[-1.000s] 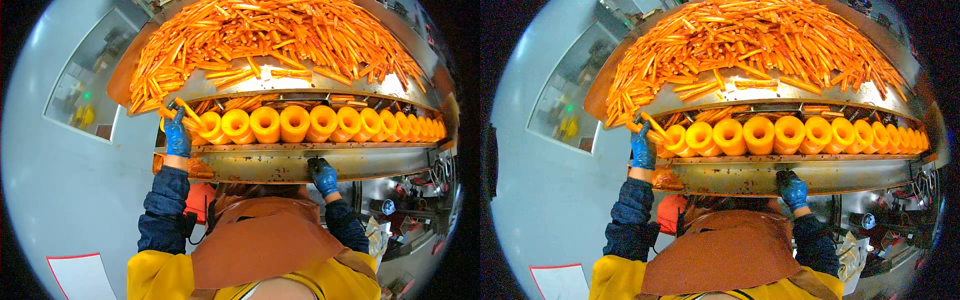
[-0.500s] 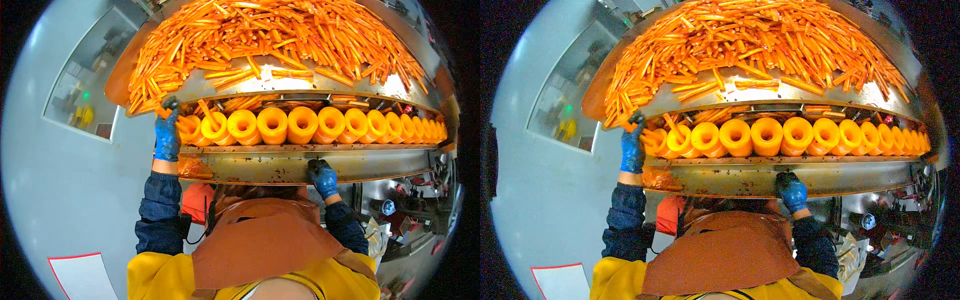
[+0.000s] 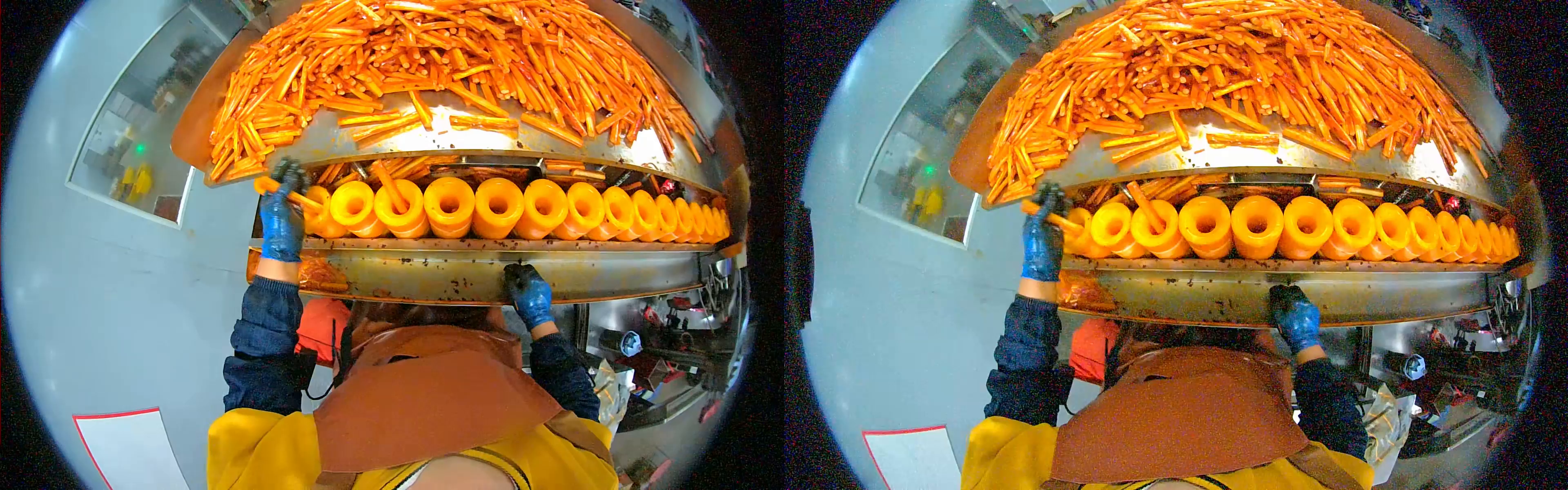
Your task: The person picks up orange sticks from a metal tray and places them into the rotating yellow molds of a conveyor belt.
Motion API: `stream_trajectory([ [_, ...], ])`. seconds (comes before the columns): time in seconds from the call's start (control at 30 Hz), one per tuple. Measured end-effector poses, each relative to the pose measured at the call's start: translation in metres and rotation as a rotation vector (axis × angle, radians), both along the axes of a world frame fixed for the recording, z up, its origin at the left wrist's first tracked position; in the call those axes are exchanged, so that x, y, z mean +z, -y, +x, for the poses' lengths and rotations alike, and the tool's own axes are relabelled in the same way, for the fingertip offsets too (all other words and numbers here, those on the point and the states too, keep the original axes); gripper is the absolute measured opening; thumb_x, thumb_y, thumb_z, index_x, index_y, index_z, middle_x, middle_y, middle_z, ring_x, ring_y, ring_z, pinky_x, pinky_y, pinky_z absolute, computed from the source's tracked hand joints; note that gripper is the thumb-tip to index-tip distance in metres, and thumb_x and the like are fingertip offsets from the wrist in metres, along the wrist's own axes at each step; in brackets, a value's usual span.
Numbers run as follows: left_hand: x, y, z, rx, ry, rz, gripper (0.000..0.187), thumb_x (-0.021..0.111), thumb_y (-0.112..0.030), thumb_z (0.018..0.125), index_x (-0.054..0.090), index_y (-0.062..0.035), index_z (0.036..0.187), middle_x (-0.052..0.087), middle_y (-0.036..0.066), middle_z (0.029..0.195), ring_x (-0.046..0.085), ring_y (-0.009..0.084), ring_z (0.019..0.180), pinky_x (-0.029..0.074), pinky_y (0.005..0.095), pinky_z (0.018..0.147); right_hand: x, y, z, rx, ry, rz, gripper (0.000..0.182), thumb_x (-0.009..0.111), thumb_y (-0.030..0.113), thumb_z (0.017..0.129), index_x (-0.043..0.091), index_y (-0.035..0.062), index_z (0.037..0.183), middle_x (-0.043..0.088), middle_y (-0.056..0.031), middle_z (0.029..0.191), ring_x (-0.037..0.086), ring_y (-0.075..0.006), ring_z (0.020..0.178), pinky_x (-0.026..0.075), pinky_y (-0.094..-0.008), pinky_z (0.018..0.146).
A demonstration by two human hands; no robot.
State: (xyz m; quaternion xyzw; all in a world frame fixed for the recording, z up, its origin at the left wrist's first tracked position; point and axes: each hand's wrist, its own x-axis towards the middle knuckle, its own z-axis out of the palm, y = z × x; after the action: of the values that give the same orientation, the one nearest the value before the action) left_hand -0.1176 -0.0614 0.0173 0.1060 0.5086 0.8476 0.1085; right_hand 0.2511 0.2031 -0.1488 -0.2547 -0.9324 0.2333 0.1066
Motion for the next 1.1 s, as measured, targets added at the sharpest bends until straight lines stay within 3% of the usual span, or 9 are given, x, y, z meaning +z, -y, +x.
stream_trajectory([
  [0.23, -0.022, 0.011, -0.021, 0.043, -0.188, -0.312, 0.032, 0.065, -0.006, 0.081, 0.058, -0.0002, 0.112, 0.06, 0.01, 0.109, 0.057, 0.0182, 0.101, 0.044, 0.0302, 0.091, -0.008, 0.0, 0.0, -0.077, 0.014, -0.077, 0.021, 0.058, 0.02, 0.083, 0.066, 0.0114, 0.099, 0.063, -0.0145, 0.097, 0.06, -0.0342, 0.086, 0.05, -0.0403, 0.073],
  [0.3, -0.006, -0.007, -0.017, 0.203, -0.739, -0.774, 0.035, 0.068, -0.01, 0.08, 0.059, -0.0014, 0.113, 0.061, 0.009, 0.109, 0.057, 0.0161, 0.098, 0.045, 0.0286, 0.089, -0.013, -0.001, 0.0, -0.043, 0.006, -0.012, 0.02, 0.057, 0.021, 0.083, 0.066, 0.0121, 0.098, 0.063, -0.014, 0.095, 0.06, -0.0335, 0.085, 0.05, -0.0398, 0.072],
  [0.43, 0.011, -0.071, 0.028, -0.321, -0.729, -0.787, 0.035, 0.071, -0.015, 0.078, 0.061, -0.0058, 0.11, 0.063, 0.008, 0.106, 0.061, 0.0183, 0.092, 0.048, 0.0281, 0.082, -0.006, -0.001, -0.001, 0.015, 0.148, 0.055, 0.02, 0.057, 0.021, 0.082, 0.066, 0.0126, 0.098, 0.063, -0.0137, 0.096, 0.061, -0.0329, 0.085, 0.05, -0.0395, 0.072],
  [0.5, 0.003, -0.094, 0.041, -0.438, -1.223, -0.906, 0.036, 0.071, -0.016, 0.077, 0.063, -0.0085, 0.111, 0.063, 0.011, 0.099, 0.061, 0.0252, 0.085, 0.05, 0.0327, 0.076, -0.011, -0.002, 0.002, -0.03, 0.053, -0.049, 0.021, 0.056, 0.021, 0.081, 0.066, 0.0135, 0.099, 0.063, -0.0128, 0.098, 0.061, -0.0321, 0.086, 0.05, -0.0392, 0.072],
  [0.57, 0.024, -0.109, 0.06, -0.794, -0.984, -1.031, 0.031, 0.07, -0.016, 0.078, 0.065, -0.0084, 0.107, 0.064, 0.011, 0.097, 0.062, 0.0236, 0.085, 0.05, 0.0333, 0.076, -0.01, -0.003, 0.002, -0.023, 0.081, -0.004, 0.022, 0.056, 0.02, 0.081, 0.065, 0.0138, 0.1, 0.063, -0.0125, 0.099, 0.061, -0.0319, 0.086, 0.05, -0.0392, 0.072],
  [0.77, 0.043, -0.139, -0.027, -0.134, -1.229, -1.14, 0.044, 0.068, -0.031, 0.078, 0.059, -0.0106, 0.115, 0.062, 0.019, 0.108, 0.059, 0.0346, 0.099, 0.049, 0.0396, 0.084, -0.012, -0.001, 0.004, -0.005, -0.05, 0.024, 0.023, 0.057, 0.022, 0.08, 0.065, 0.0143, 0.1, 0.063, -0.012, 0.098, 0.06, -0.0318, 0.085, 0.05, -0.0395, 0.073],
  [0.93, 0.052, -0.167, -0.039, -0.568, -1.142, -1.776, 0.054, 0.068, -0.042, 0.069, 0.06, -0.0089, 0.112, 0.061, 0.02, 0.109, 0.06, 0.0345, 0.1, 0.047, 0.0425, 0.087, -0.01, 0.001, 0.003, -0.046, 0.099, 0.028, 0.023, 0.058, 0.022, 0.08, 0.065, 0.0143, 0.1, 0.063, -0.0121, 0.096, 0.06, -0.0321, 0.085, 0.05, -0.04, 0.073],
  [1.07, 0.046, -0.165, -0.039, -0.533, -1.247, -1.802, 0.047, 0.065, -0.036, 0.071, 0.061, -0.0068, 0.108, 0.062, 0.021, 0.106, 0.06, 0.0354, 0.099, 0.047, 0.0436, 0.085, -0.008, 0.0, 0.003, -0.007, -0.035, 0.027, 0.023, 0.058, 0.023, 0.08, 0.065, 0.0141, 0.1, 0.063, -0.0119, 0.096, 0.06, -0.0318, 0.085, 0.05, -0.0399, 0.072],
  [1.1, 0.047, -0.152, -0.043, -0.44, -1.072, -1.493, 0.041, 0.065, -0.033, 0.074, 0.061, -0.006, 0.106, 0.063, 0.017, 0.101, 0.061, 0.0299, 0.094, 0.048, 0.04, 0.082, -0.009, 0.0, 0.003, 0.004, -0.099, 0.026, 0.023, 0.059, 0.023, 0.08, 0.066, 0.0138, 0.099, 0.063, -0.0118, 0.096, 0.06, -0.0317, 0.085, 0.05, -0.0399, 0.072],
])
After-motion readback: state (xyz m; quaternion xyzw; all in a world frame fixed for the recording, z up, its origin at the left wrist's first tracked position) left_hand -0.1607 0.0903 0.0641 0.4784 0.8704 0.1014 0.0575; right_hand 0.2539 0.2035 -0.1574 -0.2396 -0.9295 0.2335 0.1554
